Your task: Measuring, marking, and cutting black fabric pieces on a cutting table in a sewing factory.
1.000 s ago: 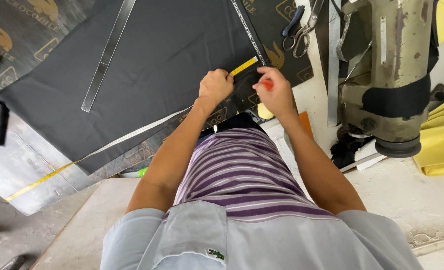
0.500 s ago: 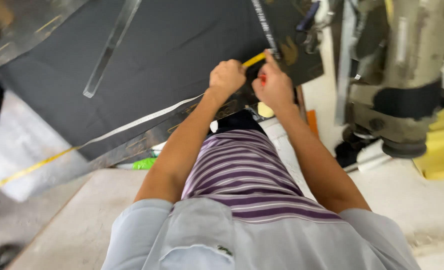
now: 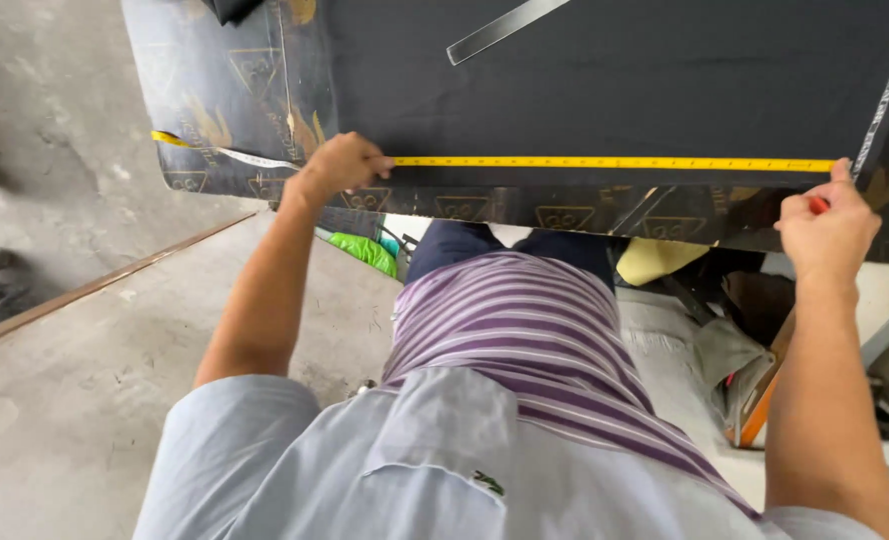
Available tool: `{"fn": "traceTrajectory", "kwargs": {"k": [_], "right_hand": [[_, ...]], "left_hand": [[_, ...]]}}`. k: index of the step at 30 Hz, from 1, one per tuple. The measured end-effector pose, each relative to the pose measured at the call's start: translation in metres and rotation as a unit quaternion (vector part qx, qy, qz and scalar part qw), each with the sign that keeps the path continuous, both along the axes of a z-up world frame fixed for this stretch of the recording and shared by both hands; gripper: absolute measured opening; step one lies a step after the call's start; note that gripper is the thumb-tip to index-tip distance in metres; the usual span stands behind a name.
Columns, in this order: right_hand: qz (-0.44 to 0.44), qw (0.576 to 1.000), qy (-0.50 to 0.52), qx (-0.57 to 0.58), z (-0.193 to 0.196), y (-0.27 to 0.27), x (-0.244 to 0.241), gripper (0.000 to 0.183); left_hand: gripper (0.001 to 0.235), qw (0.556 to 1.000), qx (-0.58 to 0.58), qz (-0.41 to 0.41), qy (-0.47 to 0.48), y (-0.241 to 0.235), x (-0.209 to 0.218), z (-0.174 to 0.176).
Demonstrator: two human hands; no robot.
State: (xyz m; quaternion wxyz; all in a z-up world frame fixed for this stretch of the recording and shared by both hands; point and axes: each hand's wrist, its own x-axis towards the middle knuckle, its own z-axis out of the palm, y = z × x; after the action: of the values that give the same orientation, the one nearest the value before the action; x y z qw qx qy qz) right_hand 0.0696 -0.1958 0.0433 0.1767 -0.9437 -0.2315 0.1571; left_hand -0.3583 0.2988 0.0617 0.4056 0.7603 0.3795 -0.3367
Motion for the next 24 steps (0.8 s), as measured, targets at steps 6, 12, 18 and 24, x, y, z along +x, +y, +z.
{"fn": "traceTrajectory", "kwargs": {"k": [6, 12, 18, 24], "right_hand": [[-0.042, 0.997, 0.037, -0.048, 0.014, 0.031, -0.01, 0.018], [-0.1, 0.992, 0.07, -0.038, 0.011, 0.036, -0.008, 0.012], [-0.301, 0.919, 0.054, 0.249, -0.032, 0.044, -0.014, 0.017], [-0.274, 0.878, 0.262, 0.291, 0.021, 0.176, -0.174, 0.025]], "left_hand": [[0.039, 0.999, -0.005, 0.001, 0.054, 0.02, -0.022, 0.021], [0.043, 0.997, 0.044, -0.012, 0.059, 0.014, -0.028, -0.001], [0.045, 0.996, 0.068, 0.004, 0.052, 0.009, -0.032, -0.005], [0.042, 0.996, 0.085, 0.021, 0.022, 0.006, -0.039, -0.018]]}}
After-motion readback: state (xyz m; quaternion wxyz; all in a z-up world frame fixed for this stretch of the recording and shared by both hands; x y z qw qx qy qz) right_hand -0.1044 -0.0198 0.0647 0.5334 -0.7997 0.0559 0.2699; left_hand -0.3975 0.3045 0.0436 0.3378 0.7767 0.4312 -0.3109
